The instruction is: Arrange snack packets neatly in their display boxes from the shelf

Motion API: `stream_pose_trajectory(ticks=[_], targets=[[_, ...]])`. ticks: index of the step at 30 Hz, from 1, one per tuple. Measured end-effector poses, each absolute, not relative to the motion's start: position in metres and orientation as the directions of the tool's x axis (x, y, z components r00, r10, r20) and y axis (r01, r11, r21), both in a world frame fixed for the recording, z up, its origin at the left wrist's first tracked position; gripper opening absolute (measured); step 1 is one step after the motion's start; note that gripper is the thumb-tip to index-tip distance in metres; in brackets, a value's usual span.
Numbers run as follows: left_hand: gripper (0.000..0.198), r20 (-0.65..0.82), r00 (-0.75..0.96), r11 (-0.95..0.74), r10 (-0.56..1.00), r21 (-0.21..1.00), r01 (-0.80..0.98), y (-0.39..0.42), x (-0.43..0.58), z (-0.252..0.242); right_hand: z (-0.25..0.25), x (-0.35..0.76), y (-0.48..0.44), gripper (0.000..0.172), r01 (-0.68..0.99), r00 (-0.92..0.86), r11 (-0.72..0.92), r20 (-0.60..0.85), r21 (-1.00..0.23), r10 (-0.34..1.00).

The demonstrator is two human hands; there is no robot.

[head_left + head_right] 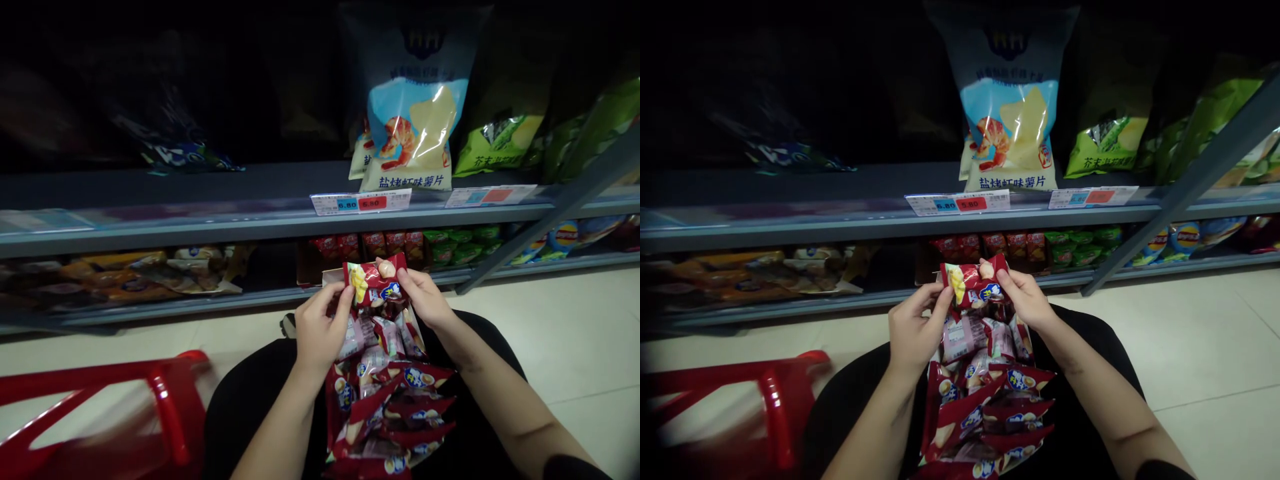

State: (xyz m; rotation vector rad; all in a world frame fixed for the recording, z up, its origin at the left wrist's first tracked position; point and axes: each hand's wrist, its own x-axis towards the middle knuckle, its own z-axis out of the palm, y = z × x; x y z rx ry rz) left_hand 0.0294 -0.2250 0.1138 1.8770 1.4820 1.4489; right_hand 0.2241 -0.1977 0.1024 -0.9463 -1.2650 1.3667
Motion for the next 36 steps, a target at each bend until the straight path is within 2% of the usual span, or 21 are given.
stream_pose_trajectory(ticks=[3, 6, 8, 11, 14, 17, 20, 22, 24, 27, 30, 33, 36], targets=[[0.012, 0.569, -0.126, -0.430, 0.813, 0.731, 0.529, -0.225, 0.031, 0.111, 0.103, 0.223, -0.198, 0.046, -0.122, -0.021, 0.094, 0.097, -0.988, 0.995], [0.016, 0.497, -0.199, -0.383, 0.844, 0.820, 0.425, -0.226, 0.034, 0.110, 0.106, 0.220, -0.197, 0.047, -0.299, 0.041, 0.025, 0.013, -0.954, 0.999], [0.020, 0.403, -0.268, -0.310, 0.875, 0.892, 0.329, -0.228, 0.037, 0.111, 0.110, 0.219, -0.196, 0.045, -0.421, -0.005, -0.056, -0.059, -0.906, 0.998], [0.027, 0.254, -0.346, -0.194, 0.903, 0.961, 0.199, -0.230, 0.040, 0.116, 0.115, 0.221, -0.197, 0.039, -0.450, -0.137, -0.184, -0.135, -0.874, 0.981], [0.032, 0.179, -0.178, -0.154, 0.968, 0.977, 0.146, -0.229, 0.039, 0.121, 0.117, 0.222, -0.197, 0.033, -0.457, -0.094, -0.190, -0.165, -0.869, 0.982], [0.031, 0.143, 0.022, -0.144, 0.990, 0.971, 0.191, -0.227, 0.031, 0.124, 0.117, 0.225, -0.196, 0.033, -0.465, -0.005, -0.128, -0.142, -0.876, 0.990], [0.035, 0.141, 0.141, -0.179, 0.980, 0.933, 0.312, -0.224, 0.021, 0.126, 0.118, 0.232, -0.196, 0.030, -0.300, 0.009, -0.039, -0.043, -0.953, 0.999], [0.038, 0.139, 0.209, -0.203, 0.968, 0.924, 0.325, -0.225, 0.017, 0.127, 0.118, 0.235, -0.197, 0.026, -0.204, 0.048, 0.054, 0.045, -0.977, 0.998], [0.037, 0.149, 0.194, -0.198, 0.970, 0.943, 0.267, -0.229, 0.020, 0.128, 0.119, 0.234, -0.200, 0.030, -0.269, 0.078, 0.097, 0.079, -0.958, 0.994], [0.037, 0.163, 0.180, -0.200, 0.970, 0.957, 0.210, -0.233, 0.030, 0.129, 0.120, 0.228, -0.205, 0.050, -0.477, -0.018, 0.001, 0.011, -0.879, 1.000], [0.032, 0.162, 0.381, -0.306, 0.910, 0.883, 0.355, -0.228, 0.028, 0.129, 0.124, 0.229, -0.206, 0.049, -0.443, -0.075, -0.113, -0.089, -0.889, 0.993], [0.026, 0.130, 0.476, -0.428, 0.870, 0.679, 0.596, -0.215, 0.011, 0.124, 0.130, 0.243, -0.202, 0.040, -0.324, -0.073, -0.168, -0.153, -0.931, 0.986], [0.023, 0.035, 0.494, -0.452, 0.869, 0.461, 0.764, -0.206, -0.002, 0.114, 0.133, 0.260, -0.196, 0.038, -0.254, -0.066, -0.192, -0.181, -0.948, 0.981]])
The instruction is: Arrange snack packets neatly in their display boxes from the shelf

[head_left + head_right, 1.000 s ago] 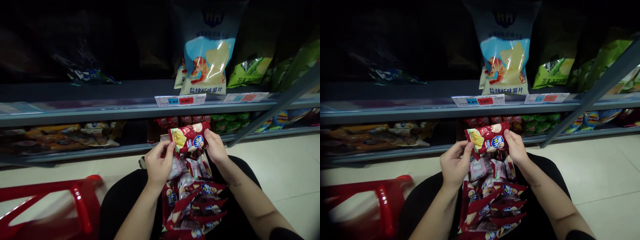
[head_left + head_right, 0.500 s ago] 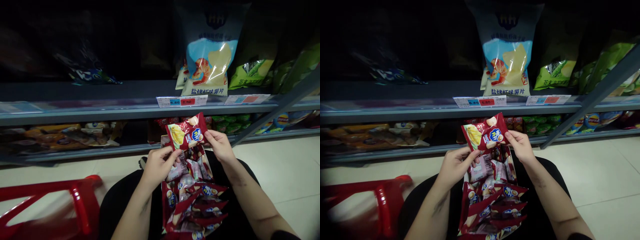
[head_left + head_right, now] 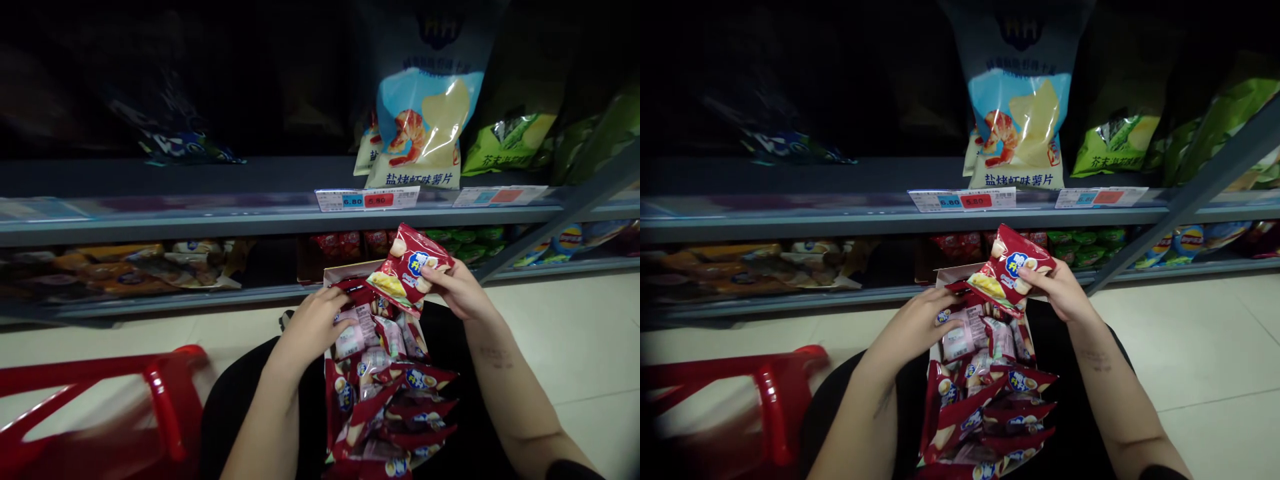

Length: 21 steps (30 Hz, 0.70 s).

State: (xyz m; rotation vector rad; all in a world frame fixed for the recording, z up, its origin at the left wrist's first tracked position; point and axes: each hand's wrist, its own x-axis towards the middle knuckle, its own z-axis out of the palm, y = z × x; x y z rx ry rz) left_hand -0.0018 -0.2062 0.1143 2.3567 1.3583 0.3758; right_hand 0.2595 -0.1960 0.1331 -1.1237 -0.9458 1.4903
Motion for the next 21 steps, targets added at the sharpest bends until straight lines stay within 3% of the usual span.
stream_pose_trajectory(ticks=[4, 8, 11, 14, 17, 21], targets=[[0.028, -0.018, 0.433, -0.398, 0.901, 0.364, 0.842, -0.204, 0.002, 0.106, 0.129, 0.268, -0.189, 0.045, -0.271, 0.023, -0.198, -0.212, -0.942, 0.977], [0.013, -0.040, 0.437, -0.397, 0.899, 0.349, 0.849, -0.204, 0.005, 0.108, 0.125, 0.269, -0.187, 0.042, -0.245, -0.024, -0.236, -0.237, -0.940, 0.971], [0.006, -0.027, 0.446, -0.396, 0.895, 0.413, 0.820, -0.204, 0.002, 0.107, 0.125, 0.269, -0.188, 0.035, -0.224, -0.067, -0.266, -0.257, -0.938, 0.964], [0.016, -0.040, 0.476, -0.378, 0.879, 0.550, 0.745, -0.206, -0.004, 0.107, 0.126, 0.268, -0.189, 0.031, -0.244, -0.060, -0.238, -0.230, -0.940, 0.971], [0.028, 0.067, 0.541, -0.456, 0.838, 0.630, 0.629, -0.214, -0.014, 0.119, 0.124, 0.267, -0.187, 0.031, -0.269, 0.017, -0.180, -0.192, -0.946, 0.981], [0.028, 0.326, 0.557, -0.625, 0.764, 0.589, 0.512, -0.231, -0.032, 0.152, 0.122, 0.264, -0.187, 0.033, -0.294, 0.081, -0.097, -0.126, -0.951, 0.989]])
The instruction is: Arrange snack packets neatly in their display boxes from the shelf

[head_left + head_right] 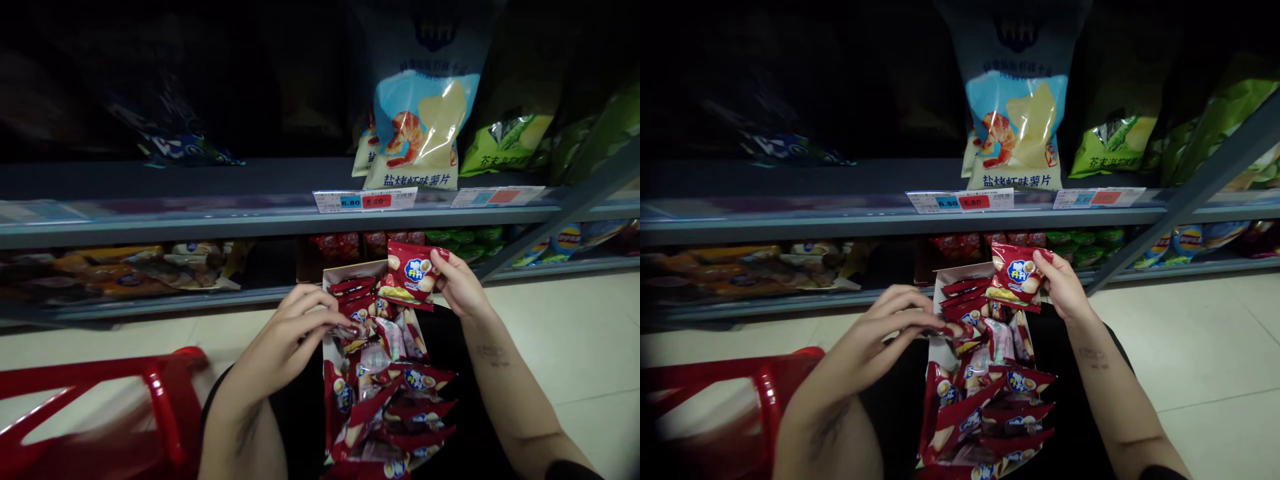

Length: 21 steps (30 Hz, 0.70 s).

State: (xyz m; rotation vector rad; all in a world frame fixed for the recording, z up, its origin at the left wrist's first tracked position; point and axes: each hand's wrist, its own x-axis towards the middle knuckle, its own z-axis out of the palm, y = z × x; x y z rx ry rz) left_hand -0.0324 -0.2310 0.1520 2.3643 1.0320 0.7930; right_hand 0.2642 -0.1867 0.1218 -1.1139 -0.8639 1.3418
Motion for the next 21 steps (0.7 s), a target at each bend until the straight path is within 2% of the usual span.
stream_pose_trajectory(ticks=[3, 5, 8, 11, 13, 17, 19, 21], targets=[[0.023, 0.536, 0.448, -0.699, 0.715, 0.562, 0.443, -0.245, -0.034, 0.164, 0.121, 0.257, -0.190, 0.033, -0.322, 0.018, -0.123, -0.136, -0.939, 0.991], [0.030, 0.594, 0.341, -0.685, 0.728, 0.636, 0.356, -0.250, -0.025, 0.160, 0.121, 0.250, -0.195, 0.033, -0.333, -0.082, -0.203, -0.187, -0.921, 0.979], [0.055, 0.510, 0.275, -0.551, 0.815, 0.830, 0.092, -0.248, -0.003, 0.142, 0.121, 0.236, -0.203, 0.034, -0.322, -0.272, -0.352, -0.270, -0.879, 0.924], [0.053, 0.427, 0.277, -0.405, 0.861, 0.904, -0.134, -0.235, 0.013, 0.124, 0.118, 0.226, -0.208, 0.036, -0.315, -0.413, -0.452, -0.308, -0.835, 0.857], [0.048, 0.415, 0.263, -0.397, 0.871, 0.910, -0.121, -0.226, 0.015, 0.118, 0.116, 0.224, -0.209, 0.039, -0.318, -0.456, -0.487, -0.319, -0.814, 0.831], [0.040, 0.473, 0.241, -0.501, 0.847, 0.863, 0.067, -0.215, 0.012, 0.115, 0.117, 0.226, -0.208, 0.050, -0.332, -0.508, -0.520, -0.316, -0.787, 0.801], [0.032, 0.483, 0.221, -0.518, 0.847, 0.844, 0.139, -0.212, 0.014, 0.115, 0.121, 0.227, -0.209, 0.047, -0.282, -0.517, -0.512, -0.321, -0.812, 0.794], [0.025, 0.445, 0.155, -0.466, 0.882, 0.872, 0.149, -0.210, 0.020, 0.112, 0.124, 0.226, -0.209, 0.046, -0.221, -0.494, -0.501, -0.347, -0.837, 0.797]])
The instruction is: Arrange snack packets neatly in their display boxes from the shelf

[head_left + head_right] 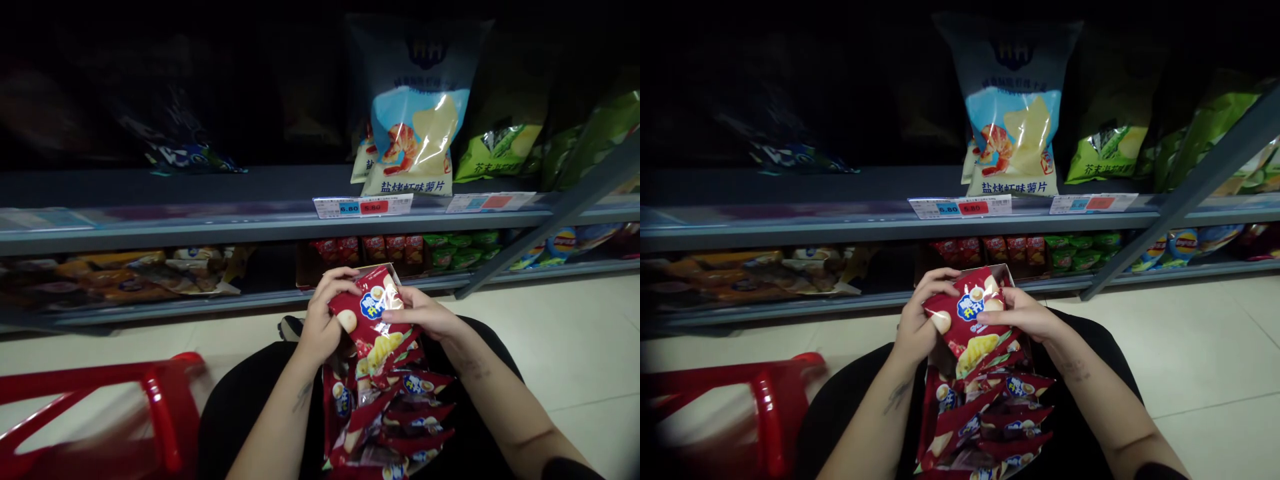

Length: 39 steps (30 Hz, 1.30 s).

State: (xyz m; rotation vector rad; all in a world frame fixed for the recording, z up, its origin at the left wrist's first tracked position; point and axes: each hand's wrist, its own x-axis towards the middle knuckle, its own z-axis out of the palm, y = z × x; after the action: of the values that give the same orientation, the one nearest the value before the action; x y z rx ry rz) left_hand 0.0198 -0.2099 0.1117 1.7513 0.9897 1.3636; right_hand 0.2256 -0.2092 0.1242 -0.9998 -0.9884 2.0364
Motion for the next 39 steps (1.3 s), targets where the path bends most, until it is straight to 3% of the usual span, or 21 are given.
stream_pose_trajectory(ticks=[3, 6, 9, 12, 17, 20, 23, 27, 30, 32, 35, 37, 39], targets=[[0.036, 0.266, -0.050, -0.267, 0.963, 0.964, -0.013, -0.210, 0.030, 0.106, 0.125, 0.220, -0.209, 0.043, -0.282, -0.358, -0.479, -0.372, -0.831, 0.857], [0.049, 0.057, 0.061, -0.043, 0.997, 0.975, -0.218, -0.214, 0.036, 0.103, 0.122, 0.214, -0.209, 0.044, -0.416, -0.180, -0.362, -0.315, -0.834, 0.932], [0.056, 0.001, 0.236, 0.038, 0.972, 0.986, -0.163, -0.217, 0.037, 0.105, 0.121, 0.214, -0.209, 0.051, -0.414, -0.191, -0.309, -0.250, -0.856, 0.949], [0.055, -0.029, 0.192, 0.058, 0.981, 0.987, -0.148, -0.215, 0.033, 0.107, 0.121, 0.223, -0.207, 0.051, -0.363, -0.280, -0.336, -0.242, -0.869, 0.929], [0.060, -0.115, 0.100, 0.141, 0.988, 0.937, -0.321, -0.211, 0.024, 0.108, 0.119, 0.238, -0.199, 0.034, -0.335, -0.312, -0.399, -0.299, -0.854, 0.902], [0.061, -0.202, 0.151, 0.240, 0.968, 0.920, -0.310, -0.211, 0.018, 0.105, 0.118, 0.236, -0.199, 0.033, -0.292, -0.247, -0.368, -0.302, -0.883, 0.921], [0.048, -0.267, 0.250, 0.318, 0.931, 0.928, -0.194, -0.209, 0.008, 0.100, 0.117, 0.231, -0.200, 0.036, -0.239, -0.203, -0.330, -0.285, -0.913, 0.937], [0.031, -0.278, 0.492, 0.318, 0.825, 0.948, 0.001, -0.208, -0.002, 0.103, 0.112, 0.226, -0.202, 0.032, -0.176, -0.232, -0.217, -0.174, -0.960, 0.957], [0.025, -0.291, 0.543, 0.312, 0.788, 0.949, 0.056, -0.209, 0.002, 0.108, 0.107, 0.224, -0.203, 0.030, -0.070, -0.234, -0.041, -0.023, -0.997, 0.972], [0.028, -0.291, 0.501, 0.332, 0.815, 0.943, 0.008, -0.210, 0.009, 0.108, 0.107, 0.225, -0.204, 0.027, 0.126, -0.183, 0.124, 0.100, -0.984, 0.978], [0.046, -0.244, 0.359, 0.320, 0.901, 0.932, -0.169, -0.209, 0.020, 0.105, 0.109, 0.228, -0.206, 0.023, 0.431, -0.152, 0.318, 0.280, -0.845, 0.948], [0.057, -0.211, 0.257, 0.282, 0.943, 0.917, -0.282, -0.208, 0.026, 0.104, 0.111, 0.231, -0.206, 0.028, 0.433, -0.149, 0.345, 0.311, -0.833, 0.939], [0.061, -0.187, 0.185, 0.245, 0.965, 0.892, -0.379, -0.208, 0.030, 0.104, 0.112, 0.234, -0.206, 0.035, 0.285, -0.194, 0.285, 0.236, -0.915, 0.952]])
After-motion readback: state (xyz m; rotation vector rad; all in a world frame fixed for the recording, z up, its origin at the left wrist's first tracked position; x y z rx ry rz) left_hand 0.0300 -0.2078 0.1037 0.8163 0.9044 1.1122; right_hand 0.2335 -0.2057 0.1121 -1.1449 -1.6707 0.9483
